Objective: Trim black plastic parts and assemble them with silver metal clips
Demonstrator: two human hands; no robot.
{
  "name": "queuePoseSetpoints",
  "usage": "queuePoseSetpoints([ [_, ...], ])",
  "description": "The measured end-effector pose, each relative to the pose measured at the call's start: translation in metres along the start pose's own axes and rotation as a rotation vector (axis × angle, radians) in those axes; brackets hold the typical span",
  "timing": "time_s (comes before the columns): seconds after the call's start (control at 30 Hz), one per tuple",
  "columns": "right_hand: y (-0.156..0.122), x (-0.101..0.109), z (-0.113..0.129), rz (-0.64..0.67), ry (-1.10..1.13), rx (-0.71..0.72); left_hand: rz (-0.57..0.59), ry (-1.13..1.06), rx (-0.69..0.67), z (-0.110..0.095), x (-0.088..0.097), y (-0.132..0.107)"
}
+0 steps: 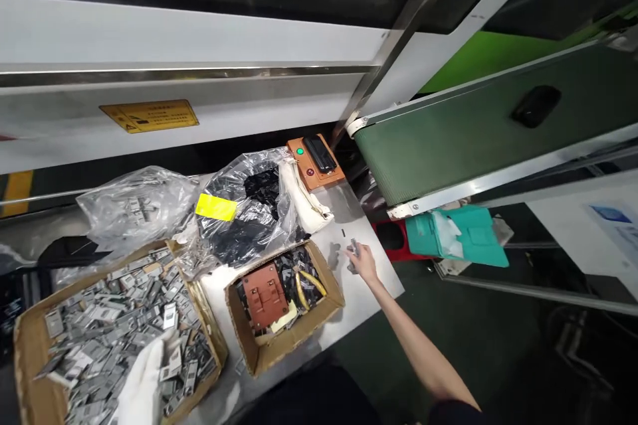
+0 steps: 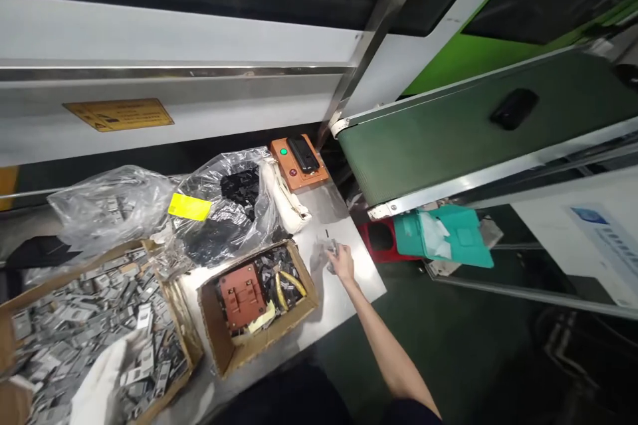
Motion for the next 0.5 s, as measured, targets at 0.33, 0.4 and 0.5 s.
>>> queuePoseSetpoints([
  [0.33,0.003,-0.017,0.012,0.573,-0.582,0.025,-0.064,0.082,-0.266,-0.034,0.005,0.026],
  [0.4,-0.01,-0.005,0.047,0.567,-0.768,0.067,-0.089,0.055,-0.258,-0.03,0.0,0.028],
  [0.5,-0.062,-0.041,0.136,0.603,-0.911,0.41,-0.14,-0.002,-0.214,-0.018,-0.011,0.026],
])
Point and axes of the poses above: each hand's wrist, its own y-axis towards the middle knuckle, its own x-axis out of the back of the hand, z = x × y, the point moved 2 cm from there along y, towards the middle knuckle, and after that the axes turned 4 degrees about z, right-handed, at the moved point
